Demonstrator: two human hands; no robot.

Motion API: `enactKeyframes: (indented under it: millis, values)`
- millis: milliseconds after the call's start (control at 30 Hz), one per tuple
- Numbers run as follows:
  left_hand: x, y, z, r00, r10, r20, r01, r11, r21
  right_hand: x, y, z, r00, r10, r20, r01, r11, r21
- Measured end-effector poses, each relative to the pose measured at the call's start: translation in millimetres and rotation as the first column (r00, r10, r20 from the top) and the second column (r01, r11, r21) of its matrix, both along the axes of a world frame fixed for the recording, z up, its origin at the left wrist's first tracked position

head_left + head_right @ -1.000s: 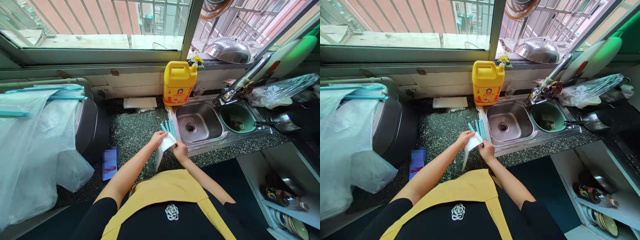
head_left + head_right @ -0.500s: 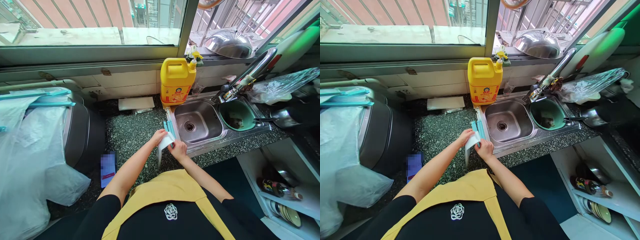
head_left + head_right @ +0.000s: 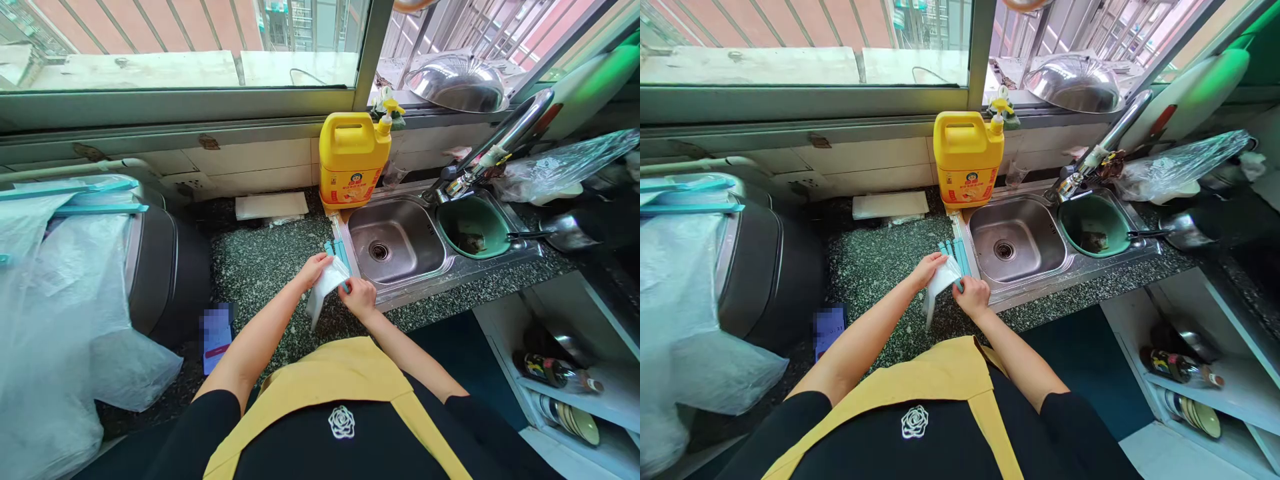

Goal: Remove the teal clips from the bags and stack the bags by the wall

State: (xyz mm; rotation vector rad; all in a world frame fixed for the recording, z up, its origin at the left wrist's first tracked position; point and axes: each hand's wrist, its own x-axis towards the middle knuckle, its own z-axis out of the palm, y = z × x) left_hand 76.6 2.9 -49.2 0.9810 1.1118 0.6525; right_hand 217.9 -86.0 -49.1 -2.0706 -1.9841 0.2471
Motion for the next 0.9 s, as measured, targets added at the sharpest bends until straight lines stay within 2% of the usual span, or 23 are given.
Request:
enactKeyframes:
  millis: [67,167,267,467,733,833,900]
  values:
    - [-8,-3,1.0,0.982,-0.154,-0.106,0.162,0.984,0.077,3,6,3.1,0.998,-0.061,0.014,0.061,0.996,-0.063]
    - [-16,-16,-1.5,0.866,-0.37,-0.335,0.434,0.89,0.14,5,15,4.3,0.99,-0.14,0.036,0.144,0.977,-0.156]
    - [-12,-34,-11.8,0.762,-0.46,-0.456,0.563,0.819,0.114,2,23,-0.2,0.985,-0.161,0.069,0.173,0.95,-0.258]
    - [2,-49,-34.3,0.795,-0.421,-0.436,0.513,0.851,0.112,-5,32,-10.8,0.987,-0.098,0.124,0.138,0.921,-0.365]
    - [2,-44,-36.7,0.822,-0.368,-0.435,0.451,0.887,0.101,-4,37,-10.7,0.99,-0.086,0.108,0.121,0.922,-0.369]
    - [-1,-46,-31.8,0.857,-0.286,-0.429,0.376,0.916,0.142,2,34,-7.1,0.991,-0.132,-0.013,0.121,0.941,-0.316]
    - [-6,-49,-24.2,0.9,-0.193,-0.391,0.3,0.925,0.234,6,30,-3.0,0.958,-0.161,-0.237,0.084,0.949,-0.304]
